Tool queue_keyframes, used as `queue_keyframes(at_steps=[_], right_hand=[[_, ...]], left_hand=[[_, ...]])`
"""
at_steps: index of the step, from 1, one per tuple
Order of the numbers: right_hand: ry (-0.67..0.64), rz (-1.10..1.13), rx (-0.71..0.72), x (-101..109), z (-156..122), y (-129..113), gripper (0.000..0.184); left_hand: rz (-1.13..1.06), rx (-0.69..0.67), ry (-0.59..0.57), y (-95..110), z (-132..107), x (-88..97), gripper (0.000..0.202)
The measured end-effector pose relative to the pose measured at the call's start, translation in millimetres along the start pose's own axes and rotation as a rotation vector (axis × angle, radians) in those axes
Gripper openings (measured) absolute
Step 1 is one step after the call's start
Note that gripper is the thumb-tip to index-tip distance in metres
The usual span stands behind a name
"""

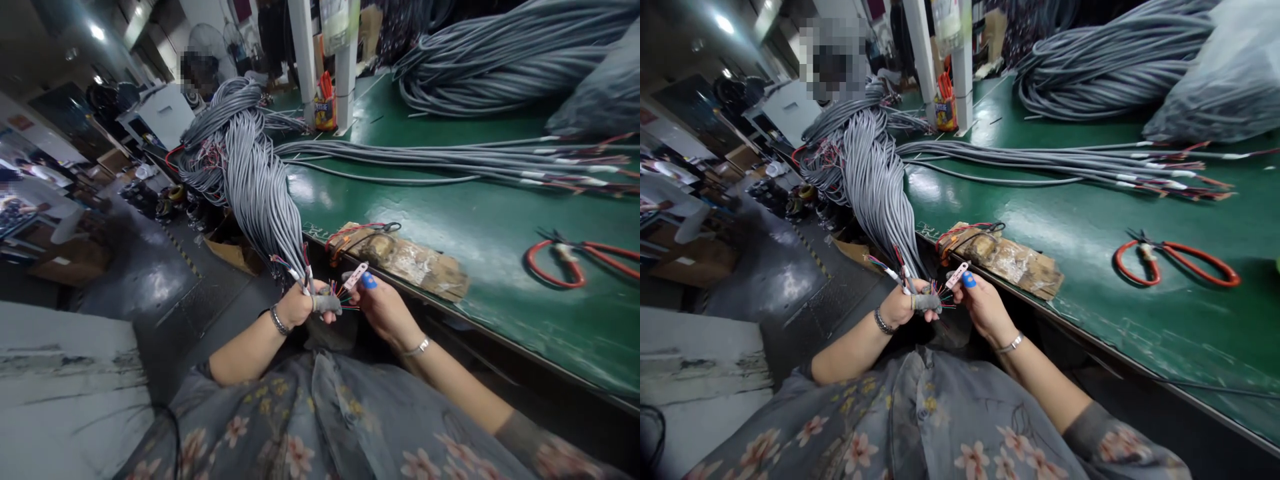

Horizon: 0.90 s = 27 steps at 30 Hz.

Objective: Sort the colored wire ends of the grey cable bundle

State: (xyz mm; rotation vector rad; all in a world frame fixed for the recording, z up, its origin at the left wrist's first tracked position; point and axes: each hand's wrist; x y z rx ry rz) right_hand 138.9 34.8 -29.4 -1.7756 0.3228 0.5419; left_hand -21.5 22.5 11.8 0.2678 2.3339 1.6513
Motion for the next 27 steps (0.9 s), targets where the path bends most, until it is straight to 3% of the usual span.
queue_keyframes(at_steps=[4,9,14,19,27], right_hand=[[0.142,-0.029,0.117,-3,-1,8,0.043],[-0.007,0.014,-0.024,-5,-1,5,0.048],[0.170,-0.204,0.180,-3,-1,3,0.052],[0.020,0.038,-0.005,-5,5,6,0.056],[0.039,0.239,-0.087,-5,11,10,0.045]], left_hand=[[-0.009,0.010,-0.025,1,3,-1.9,0.039],[0.002,0.018,-0.014,-3,6,-2.2,0.040],[-0.008,0.006,-0.022,-4,6,-1.1,0.038],[0.001,0.018,-0.013,-4,7,-2.8,0.037],[0.047,0.035,0.017,-4,10,-5.5,0.037]])
Point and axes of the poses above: each hand's wrist, its own z-axis towards the middle knuckle, its own x-axis out of the back of the hand, y = z × x, and after that the axes turned 2 degrees about y, right-handed
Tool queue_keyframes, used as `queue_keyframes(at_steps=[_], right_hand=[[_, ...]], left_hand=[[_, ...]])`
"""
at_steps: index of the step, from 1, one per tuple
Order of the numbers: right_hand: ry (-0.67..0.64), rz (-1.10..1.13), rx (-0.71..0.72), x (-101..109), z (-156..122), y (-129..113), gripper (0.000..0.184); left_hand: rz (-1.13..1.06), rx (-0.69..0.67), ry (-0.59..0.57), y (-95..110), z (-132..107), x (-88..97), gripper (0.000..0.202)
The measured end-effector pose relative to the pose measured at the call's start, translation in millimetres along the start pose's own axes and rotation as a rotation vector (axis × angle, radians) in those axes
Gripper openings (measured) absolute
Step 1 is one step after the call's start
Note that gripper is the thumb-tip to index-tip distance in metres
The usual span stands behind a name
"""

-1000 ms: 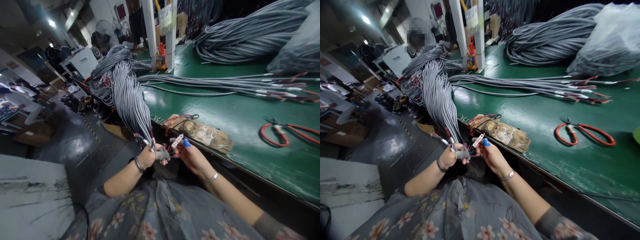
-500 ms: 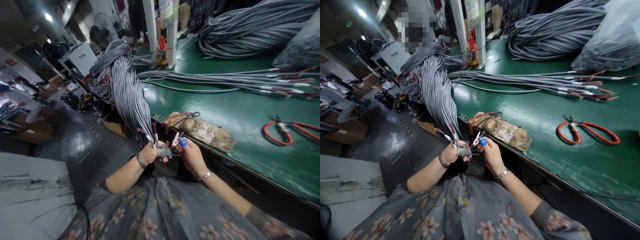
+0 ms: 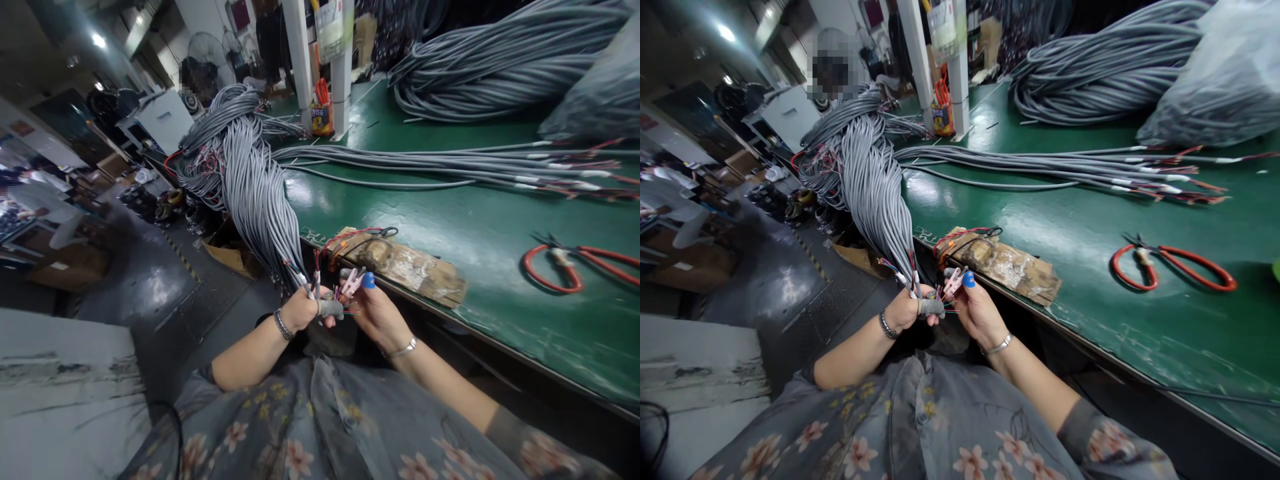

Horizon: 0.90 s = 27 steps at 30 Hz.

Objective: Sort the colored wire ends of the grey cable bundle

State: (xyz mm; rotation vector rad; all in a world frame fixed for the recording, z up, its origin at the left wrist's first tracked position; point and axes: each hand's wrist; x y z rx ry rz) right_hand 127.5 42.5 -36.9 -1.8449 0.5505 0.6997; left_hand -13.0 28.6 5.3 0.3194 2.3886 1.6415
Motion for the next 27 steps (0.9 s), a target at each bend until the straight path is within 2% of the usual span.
queue_keyframes(at_steps=[4,8,13,21,27], right_hand=[[-0.045,0.050,-0.056,2,-4,-2,0.041],[-0.114,0.093,-0.117,3,-6,-6,0.043],[-0.102,0.108,-0.070,2,-8,-8,0.037],[-0.107,0.071,-0.048,0,-7,-8,0.039],[-0.094,0.089,-0.061,5,-2,-2,0.040]], left_hand=[[0.007,0.002,0.005,-3,-2,0.3,0.039],[0.038,-0.058,-0.011,-3,-11,0.1,0.041],[0.090,-0.134,0.003,1,-21,-0.8,0.042],[-0.031,-0.139,0.039,-12,-10,3.5,0.037],[-0.038,-0.081,0.071,-5,-5,-4.1,0.040]])
Point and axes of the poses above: each hand's wrist, its own z-axis towards the middle knuckle, its own x-axis out of the back of the hand, y = z × x, and after that the axes turned 2 degrees about y, right-handed
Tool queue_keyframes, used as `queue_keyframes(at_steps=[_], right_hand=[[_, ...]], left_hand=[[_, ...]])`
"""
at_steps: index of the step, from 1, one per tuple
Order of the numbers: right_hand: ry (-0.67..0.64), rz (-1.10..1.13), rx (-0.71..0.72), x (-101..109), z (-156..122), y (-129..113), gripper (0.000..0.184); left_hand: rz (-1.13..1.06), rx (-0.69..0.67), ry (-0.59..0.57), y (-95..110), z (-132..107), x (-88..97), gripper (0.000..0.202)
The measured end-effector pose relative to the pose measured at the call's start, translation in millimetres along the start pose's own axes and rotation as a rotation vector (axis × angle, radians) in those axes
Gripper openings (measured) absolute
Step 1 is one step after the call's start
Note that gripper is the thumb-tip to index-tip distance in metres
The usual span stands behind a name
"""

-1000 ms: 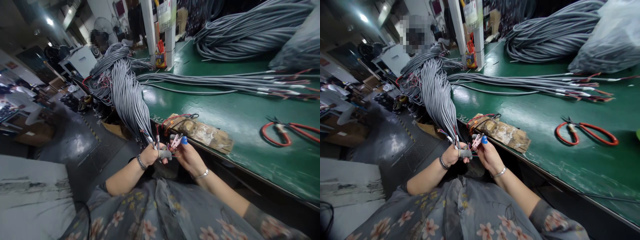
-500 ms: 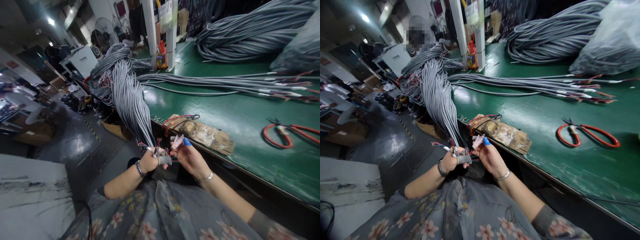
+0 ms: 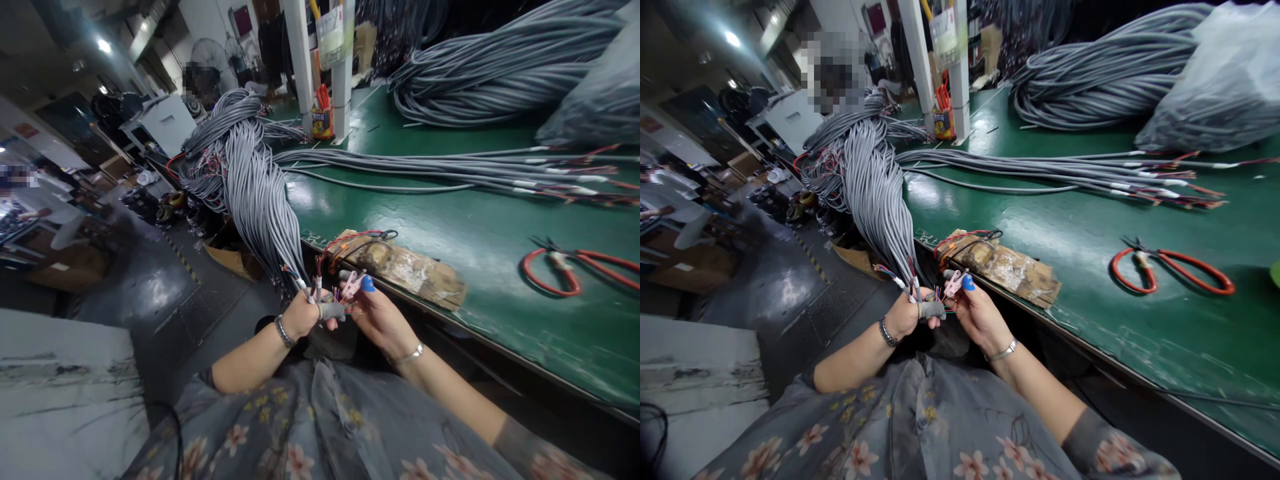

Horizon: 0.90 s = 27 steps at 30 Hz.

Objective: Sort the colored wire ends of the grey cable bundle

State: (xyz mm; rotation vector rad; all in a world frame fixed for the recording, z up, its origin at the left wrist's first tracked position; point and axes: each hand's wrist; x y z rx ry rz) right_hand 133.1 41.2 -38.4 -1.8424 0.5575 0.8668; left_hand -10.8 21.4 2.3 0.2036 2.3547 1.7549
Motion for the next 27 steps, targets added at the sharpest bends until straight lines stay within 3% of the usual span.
queue_keyframes(at_steps=[7,13,20,24,27], right_hand=[[-0.023,0.029,-0.007,-2,-2,-1,0.040],[-0.034,0.016,-0.031,-4,-6,-4,0.038],[0.022,-0.133,0.069,-7,-10,-4,0.038],[0.070,-0.301,0.223,-2,-10,1,0.044],[0.034,-0.280,0.179,1,-6,3,0.047]], left_hand=[[0.047,0.013,0.026,2,1,-3.4,0.044],[0.100,-0.067,0.009,3,-11,-1.4,0.042],[0.132,-0.155,0.122,3,-18,-6.8,0.042],[0.103,-0.141,0.129,0,-15,-8.6,0.040],[0.087,-0.134,0.119,-2,-13,-9.0,0.038]])
Point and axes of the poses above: each hand's wrist, its own z-axis towards the middle knuckle, its own x-axis out of the back of the hand, y = z × x, and after that the axes turned 2 degrees about y, right-handed
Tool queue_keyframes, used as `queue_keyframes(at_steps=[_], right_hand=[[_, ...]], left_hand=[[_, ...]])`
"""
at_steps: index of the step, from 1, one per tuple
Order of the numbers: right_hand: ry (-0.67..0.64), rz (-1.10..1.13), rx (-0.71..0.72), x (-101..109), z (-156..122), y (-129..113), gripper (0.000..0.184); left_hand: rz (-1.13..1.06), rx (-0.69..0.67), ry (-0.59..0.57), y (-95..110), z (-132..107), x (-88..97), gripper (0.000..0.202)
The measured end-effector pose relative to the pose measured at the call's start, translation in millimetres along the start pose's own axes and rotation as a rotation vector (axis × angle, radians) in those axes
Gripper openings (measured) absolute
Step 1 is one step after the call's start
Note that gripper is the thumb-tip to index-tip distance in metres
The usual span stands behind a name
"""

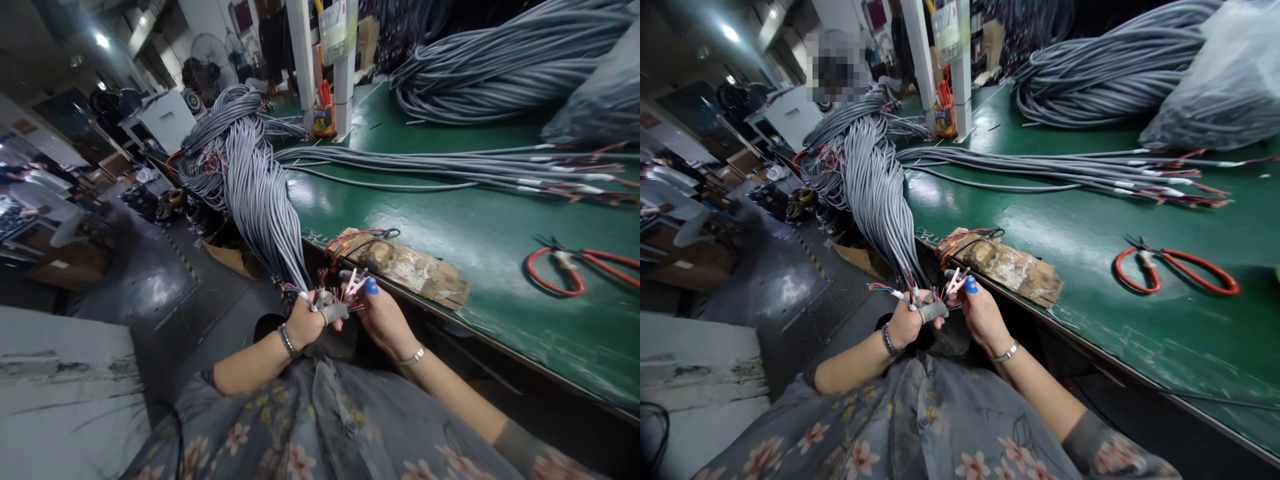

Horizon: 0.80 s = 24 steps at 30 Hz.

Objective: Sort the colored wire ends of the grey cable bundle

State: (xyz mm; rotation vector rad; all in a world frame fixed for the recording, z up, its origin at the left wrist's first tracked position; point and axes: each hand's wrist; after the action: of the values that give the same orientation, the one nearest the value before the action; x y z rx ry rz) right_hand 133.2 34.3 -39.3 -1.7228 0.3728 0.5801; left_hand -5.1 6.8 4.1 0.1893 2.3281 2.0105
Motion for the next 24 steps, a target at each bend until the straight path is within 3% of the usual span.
queue_keyframes(at_steps=[4,11,20,24], right_hand=[[-0.072,0.178,-0.144,-1,6,0,0.046],[-0.138,0.266,-0.159,-6,6,-2,0.040],[-0.035,0.335,-0.224,-3,2,-10,0.028],[-0.032,0.264,-0.156,-3,0,-11,0.026]], left_hand=[[0.019,-0.008,0.005,-4,2,-1.1,0.040],[0.076,-0.006,0.020,-6,5,-1.9,0.041],[0.073,-0.018,0.053,0,-8,-0.2,0.043],[0.087,-0.034,0.086,4,-12,-0.4,0.044]])
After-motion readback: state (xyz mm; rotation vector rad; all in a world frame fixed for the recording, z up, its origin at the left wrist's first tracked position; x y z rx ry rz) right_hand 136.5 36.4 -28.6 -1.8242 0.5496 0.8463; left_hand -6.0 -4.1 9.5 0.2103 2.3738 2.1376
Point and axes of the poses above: each hand's wrist, its own z-axis towards the middle knuckle, its own x-axis out of the back of the hand, y = z × x, and after that the axes turned 2 degrees about y, right-handed
